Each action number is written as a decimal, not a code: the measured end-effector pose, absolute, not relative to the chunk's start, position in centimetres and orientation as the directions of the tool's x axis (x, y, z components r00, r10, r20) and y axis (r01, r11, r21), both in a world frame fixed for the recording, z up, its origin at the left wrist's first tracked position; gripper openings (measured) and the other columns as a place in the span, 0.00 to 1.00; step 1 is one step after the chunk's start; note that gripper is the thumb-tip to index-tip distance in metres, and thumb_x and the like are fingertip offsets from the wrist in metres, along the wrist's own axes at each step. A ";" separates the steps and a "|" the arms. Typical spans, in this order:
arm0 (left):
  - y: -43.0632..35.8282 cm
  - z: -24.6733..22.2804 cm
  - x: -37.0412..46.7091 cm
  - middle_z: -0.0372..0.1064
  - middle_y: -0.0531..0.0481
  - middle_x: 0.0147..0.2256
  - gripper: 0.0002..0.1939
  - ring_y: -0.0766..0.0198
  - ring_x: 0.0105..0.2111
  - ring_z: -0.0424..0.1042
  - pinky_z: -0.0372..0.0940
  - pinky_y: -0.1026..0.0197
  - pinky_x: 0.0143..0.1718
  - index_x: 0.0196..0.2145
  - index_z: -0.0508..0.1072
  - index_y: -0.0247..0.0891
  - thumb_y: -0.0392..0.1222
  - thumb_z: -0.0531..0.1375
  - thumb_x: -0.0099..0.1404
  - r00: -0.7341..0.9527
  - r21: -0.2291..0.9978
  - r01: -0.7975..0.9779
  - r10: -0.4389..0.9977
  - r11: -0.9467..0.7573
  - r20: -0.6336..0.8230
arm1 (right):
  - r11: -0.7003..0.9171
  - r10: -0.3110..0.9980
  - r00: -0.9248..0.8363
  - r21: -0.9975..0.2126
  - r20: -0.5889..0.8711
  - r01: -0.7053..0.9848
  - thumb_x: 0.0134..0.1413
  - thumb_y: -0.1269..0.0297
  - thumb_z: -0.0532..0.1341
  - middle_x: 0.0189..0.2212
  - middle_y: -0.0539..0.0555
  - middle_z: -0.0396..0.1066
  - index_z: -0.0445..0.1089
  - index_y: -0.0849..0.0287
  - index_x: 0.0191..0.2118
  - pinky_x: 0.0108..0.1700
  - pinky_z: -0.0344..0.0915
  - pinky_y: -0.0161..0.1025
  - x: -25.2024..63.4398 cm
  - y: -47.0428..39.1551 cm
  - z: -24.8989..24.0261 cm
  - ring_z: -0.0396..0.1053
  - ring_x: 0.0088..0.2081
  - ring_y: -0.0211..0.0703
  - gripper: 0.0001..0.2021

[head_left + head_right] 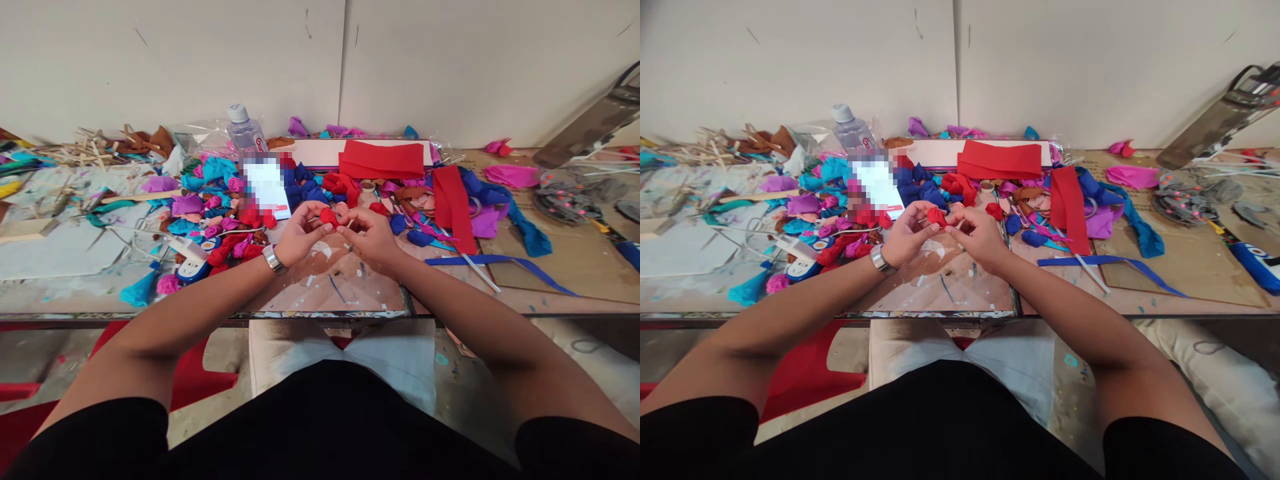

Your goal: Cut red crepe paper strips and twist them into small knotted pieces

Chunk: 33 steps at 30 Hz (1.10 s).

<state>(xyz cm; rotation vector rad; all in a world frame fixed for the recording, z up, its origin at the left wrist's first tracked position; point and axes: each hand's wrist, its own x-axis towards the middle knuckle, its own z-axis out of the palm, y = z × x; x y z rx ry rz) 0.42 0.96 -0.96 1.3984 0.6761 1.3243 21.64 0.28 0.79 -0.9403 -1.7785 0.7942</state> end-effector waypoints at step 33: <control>0.8 -1.3 0.3 0.79 0.44 0.52 0.19 0.62 0.53 0.81 0.78 0.60 0.53 0.49 0.71 0.41 0.45 0.74 0.68 0.305 0.881 -0.178 0.827 -0.438 0.473 | 0.649 0.761 -0.253 -0.694 0.597 0.313 0.63 0.60 0.72 0.42 0.54 0.78 0.83 0.55 0.40 0.37 0.69 0.40 21.8 0.4 1.1 0.74 0.36 0.42 0.05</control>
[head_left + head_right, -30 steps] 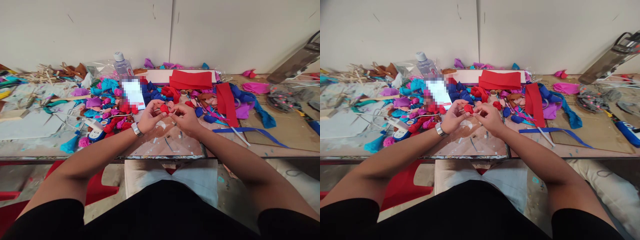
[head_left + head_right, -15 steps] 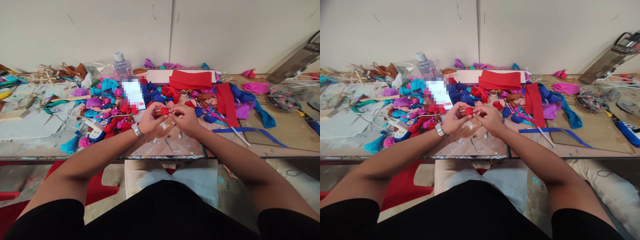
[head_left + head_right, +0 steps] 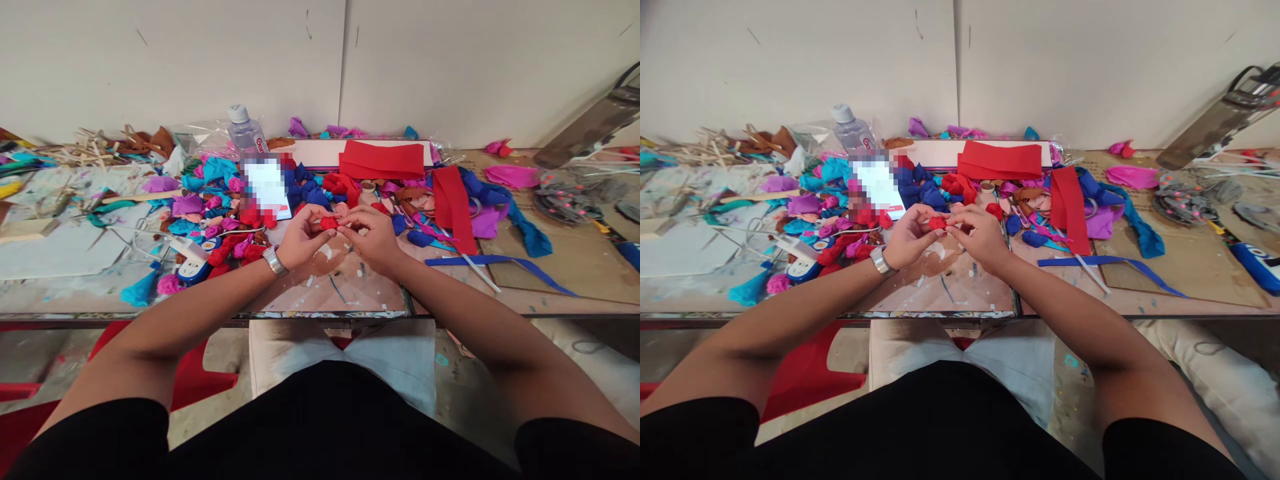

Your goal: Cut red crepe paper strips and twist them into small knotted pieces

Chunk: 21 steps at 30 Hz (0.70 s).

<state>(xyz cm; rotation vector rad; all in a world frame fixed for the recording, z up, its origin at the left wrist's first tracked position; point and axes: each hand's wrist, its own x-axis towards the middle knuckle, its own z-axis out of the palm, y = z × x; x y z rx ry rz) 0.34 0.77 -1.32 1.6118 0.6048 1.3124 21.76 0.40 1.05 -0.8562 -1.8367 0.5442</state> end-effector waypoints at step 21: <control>0.6 -1.0 0.3 0.79 0.43 0.50 0.24 0.60 0.50 0.80 0.76 0.56 0.53 0.55 0.73 0.40 0.48 0.74 0.66 0.294 0.842 -0.038 0.800 -0.537 0.523 | 0.630 0.776 -0.323 -0.640 0.542 0.440 0.65 0.62 0.67 0.32 0.51 0.76 0.80 0.56 0.39 0.37 0.62 0.41 22.0 0.3 1.0 0.69 0.31 0.41 0.05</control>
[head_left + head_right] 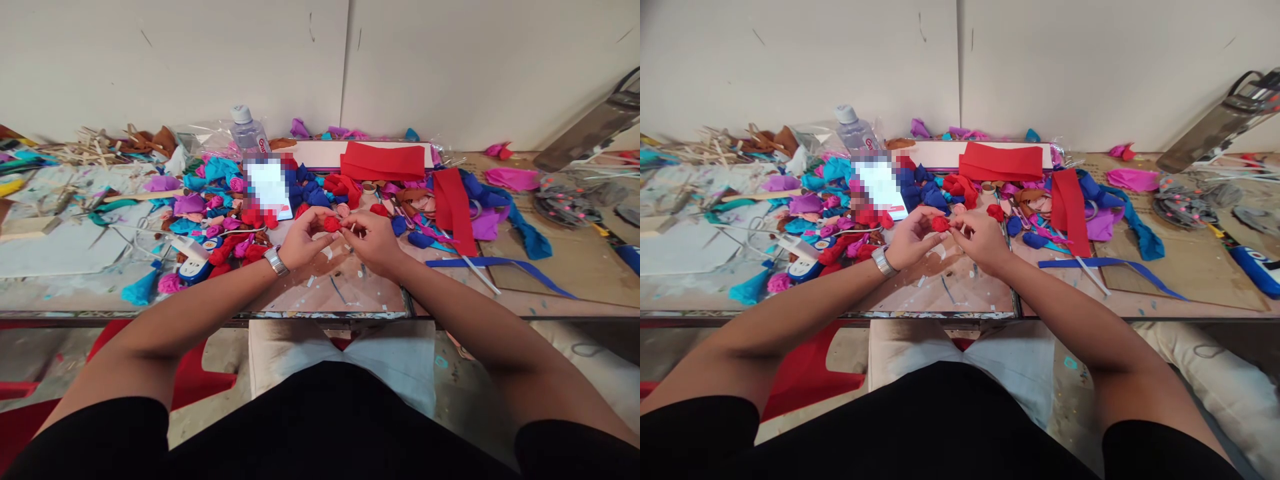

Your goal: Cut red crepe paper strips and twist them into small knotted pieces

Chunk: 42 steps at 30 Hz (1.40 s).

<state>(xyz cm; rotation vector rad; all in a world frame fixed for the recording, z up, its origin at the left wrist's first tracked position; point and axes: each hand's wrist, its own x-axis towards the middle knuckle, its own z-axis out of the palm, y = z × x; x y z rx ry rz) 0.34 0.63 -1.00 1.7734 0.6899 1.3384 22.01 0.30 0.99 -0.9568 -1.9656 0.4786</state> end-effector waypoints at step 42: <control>-1.8 1.3 0.0 0.67 0.52 0.20 0.28 0.68 0.20 0.61 0.52 0.61 0.26 0.23 0.72 0.38 0.59 0.56 0.76 0.745 0.584 0.359 0.600 -0.728 0.290 | 0.291 0.956 -0.164 -0.724 0.242 0.625 0.59 0.58 0.63 0.27 0.50 0.76 0.75 0.58 0.31 0.33 0.61 0.38 20.2 5.1 0.9 0.68 0.28 0.40 0.10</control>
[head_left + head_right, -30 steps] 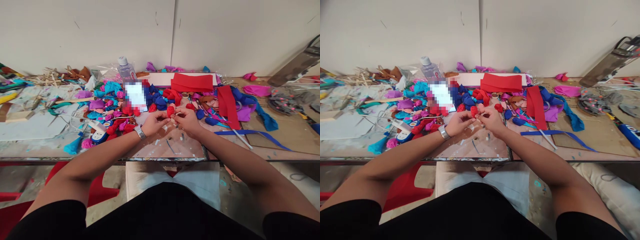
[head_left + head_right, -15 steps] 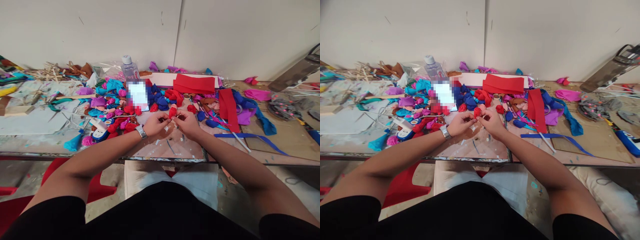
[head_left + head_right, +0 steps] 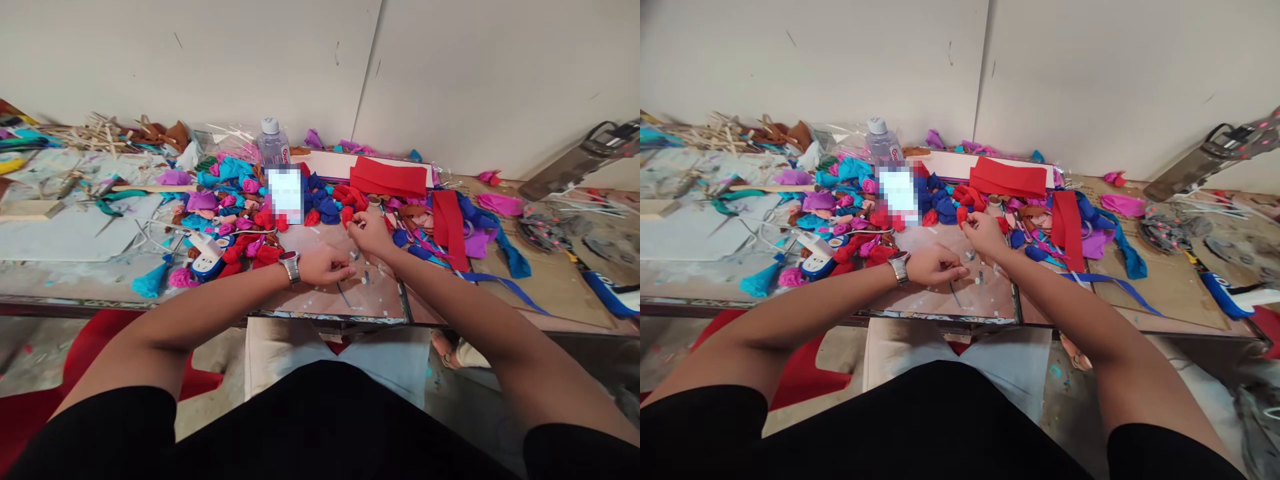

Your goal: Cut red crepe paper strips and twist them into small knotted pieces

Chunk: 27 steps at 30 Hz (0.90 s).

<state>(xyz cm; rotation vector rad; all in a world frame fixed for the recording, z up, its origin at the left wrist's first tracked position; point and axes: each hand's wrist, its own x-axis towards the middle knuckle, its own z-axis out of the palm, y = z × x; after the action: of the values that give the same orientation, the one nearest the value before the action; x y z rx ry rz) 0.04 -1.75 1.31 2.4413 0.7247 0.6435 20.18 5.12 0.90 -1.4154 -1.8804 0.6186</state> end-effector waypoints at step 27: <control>-0.8 0.1 -0.1 0.73 0.49 0.21 0.27 0.66 0.20 0.68 0.53 0.60 0.26 0.25 0.74 0.39 0.58 0.57 0.76 0.803 0.514 0.327 0.520 -0.793 0.291 | 0.242 0.965 -0.128 -0.596 0.228 0.765 0.62 0.58 0.67 0.36 0.55 0.84 0.84 0.56 0.38 0.39 0.66 0.41 17.1 6.0 0.4 0.78 0.37 0.48 0.10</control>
<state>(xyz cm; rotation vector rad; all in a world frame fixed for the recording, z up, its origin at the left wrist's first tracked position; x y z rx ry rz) -0.10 -0.76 0.05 2.5432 0.6327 0.5894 17.08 5.97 0.42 -1.5755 -1.9475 0.4529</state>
